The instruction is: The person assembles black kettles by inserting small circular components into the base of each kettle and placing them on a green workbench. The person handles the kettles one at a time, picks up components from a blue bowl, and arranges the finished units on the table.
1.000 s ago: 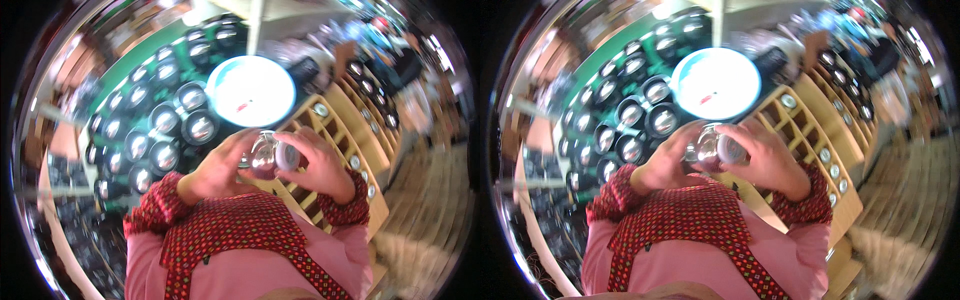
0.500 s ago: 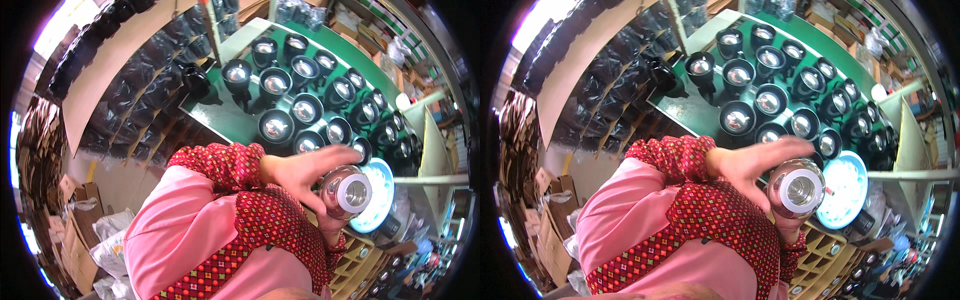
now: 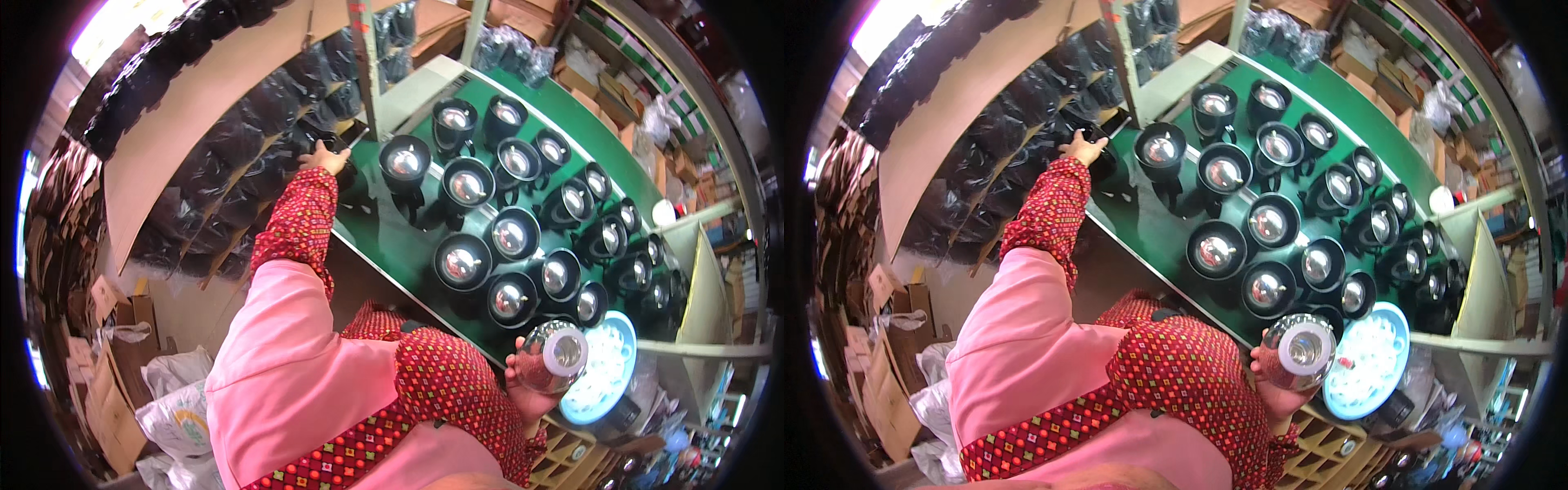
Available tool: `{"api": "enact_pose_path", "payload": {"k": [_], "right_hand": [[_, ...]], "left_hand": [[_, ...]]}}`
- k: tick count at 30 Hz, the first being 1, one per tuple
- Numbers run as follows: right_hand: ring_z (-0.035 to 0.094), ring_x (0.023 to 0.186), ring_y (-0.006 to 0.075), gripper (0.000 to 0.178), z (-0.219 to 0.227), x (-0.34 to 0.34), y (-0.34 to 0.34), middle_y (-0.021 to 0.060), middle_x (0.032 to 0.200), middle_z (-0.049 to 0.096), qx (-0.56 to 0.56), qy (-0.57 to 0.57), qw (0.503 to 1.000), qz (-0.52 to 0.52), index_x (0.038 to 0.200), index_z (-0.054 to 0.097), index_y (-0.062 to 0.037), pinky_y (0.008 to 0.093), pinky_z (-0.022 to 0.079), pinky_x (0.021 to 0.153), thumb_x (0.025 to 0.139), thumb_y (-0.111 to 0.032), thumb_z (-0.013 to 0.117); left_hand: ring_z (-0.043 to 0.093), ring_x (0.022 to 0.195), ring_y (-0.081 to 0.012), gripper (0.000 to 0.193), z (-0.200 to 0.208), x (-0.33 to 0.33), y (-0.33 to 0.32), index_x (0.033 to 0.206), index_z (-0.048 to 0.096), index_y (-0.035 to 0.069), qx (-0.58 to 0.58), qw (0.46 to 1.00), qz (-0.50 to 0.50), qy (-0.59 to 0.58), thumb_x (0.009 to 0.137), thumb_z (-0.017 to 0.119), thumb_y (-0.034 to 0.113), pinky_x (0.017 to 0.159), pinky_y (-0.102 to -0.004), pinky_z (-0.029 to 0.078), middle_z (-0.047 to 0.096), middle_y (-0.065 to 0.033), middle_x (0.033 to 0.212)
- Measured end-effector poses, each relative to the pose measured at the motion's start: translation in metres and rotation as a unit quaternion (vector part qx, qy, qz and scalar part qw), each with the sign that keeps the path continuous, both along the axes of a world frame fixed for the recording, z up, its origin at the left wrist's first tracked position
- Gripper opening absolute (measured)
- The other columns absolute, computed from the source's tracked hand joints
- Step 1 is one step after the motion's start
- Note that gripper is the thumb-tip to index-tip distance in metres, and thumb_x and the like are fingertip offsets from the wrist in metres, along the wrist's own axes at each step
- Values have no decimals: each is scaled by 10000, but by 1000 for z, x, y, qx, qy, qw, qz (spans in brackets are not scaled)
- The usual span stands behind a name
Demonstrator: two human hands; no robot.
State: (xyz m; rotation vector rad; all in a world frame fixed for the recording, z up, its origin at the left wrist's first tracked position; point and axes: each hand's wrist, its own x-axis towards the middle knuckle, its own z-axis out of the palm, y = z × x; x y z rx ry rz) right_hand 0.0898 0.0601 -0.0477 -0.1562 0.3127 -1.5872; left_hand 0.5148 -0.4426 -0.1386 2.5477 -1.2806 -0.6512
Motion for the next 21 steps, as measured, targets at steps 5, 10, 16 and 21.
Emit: {"api": "enact_pose_path", "payload": {"k": [5,10,16,21], "right_hand": [[627,1189,459,957,8,7,2,309,1565,472,55,2,998,-33,1585,425,-50,521,571,957,957,-761,554],[621,1186,439,956,10,11,10,318,1504,510,120,22,986,-111,1580,429,-43,505,534,975,964,-770,509],[559,1262,414,897,6,10,19,225,1508,531,194,6,964,-181,1594,448,-138,521,479,993,964,-777,473],[412,1504,455,820,-5,3,24,157,1670,429,48,-85,992,-79,1658,383,-150,637,387,1179,1038,-684,427]], "left_hand": [[525,1380,-484,771,-43,51,-8,1355,715,47,-49,990,-123,-42,839,736,619,1151,-482,462,650,-290,1422],[640,1255,-471,868,-12,19,27,1155,799,-11,-115,988,-91,-46,758,794,762,1116,-497,493,678,-349,1317],[683,1050,-413,613,101,69,88,1001,766,-59,-333,931,-138,-57,895,808,543,915,-494,517,735,-258,1004],[682,1088,-220,482,206,-2,175,1197,718,-45,-470,791,-259,294,944,831,350,935,-331,531,729,-139,1114]]}}
